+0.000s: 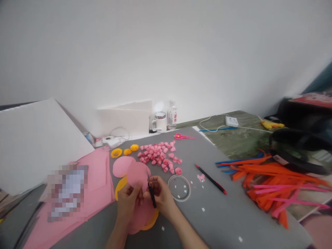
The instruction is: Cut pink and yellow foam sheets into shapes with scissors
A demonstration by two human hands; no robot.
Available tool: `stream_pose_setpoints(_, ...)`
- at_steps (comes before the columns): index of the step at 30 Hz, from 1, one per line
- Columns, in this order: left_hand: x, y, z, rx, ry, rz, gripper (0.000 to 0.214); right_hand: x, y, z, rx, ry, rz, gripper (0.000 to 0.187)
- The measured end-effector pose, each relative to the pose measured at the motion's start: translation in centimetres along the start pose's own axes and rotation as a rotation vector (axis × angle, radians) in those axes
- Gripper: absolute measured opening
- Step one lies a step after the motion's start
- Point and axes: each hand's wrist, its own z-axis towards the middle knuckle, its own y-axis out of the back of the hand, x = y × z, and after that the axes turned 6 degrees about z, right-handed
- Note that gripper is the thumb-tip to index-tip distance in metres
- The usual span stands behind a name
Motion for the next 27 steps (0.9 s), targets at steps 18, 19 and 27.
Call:
stream_pose_setpoints(18, -0.16, 0.17, -0.24, -0.079, -0.093, -0.100, 0.038, -0.01, 0.14, -0.12, 0.002, -0.005, -0.095, 0.038)
stream_pose_setpoints(19, -0.24, 0.15, -0.26, -0.085, -0.083, -0.117, 0.038, 0.04, 0.13, -0.15, 0.003, 0.000, -0.107, 0.037)
stream_pose_setpoints(27, -0.05, 0.27, -0.10, -0.151, -0.058, -0.117, 0.037, 0.15, -0.05, -0.27, 0.036, 0.025, -0.132, 0.040)
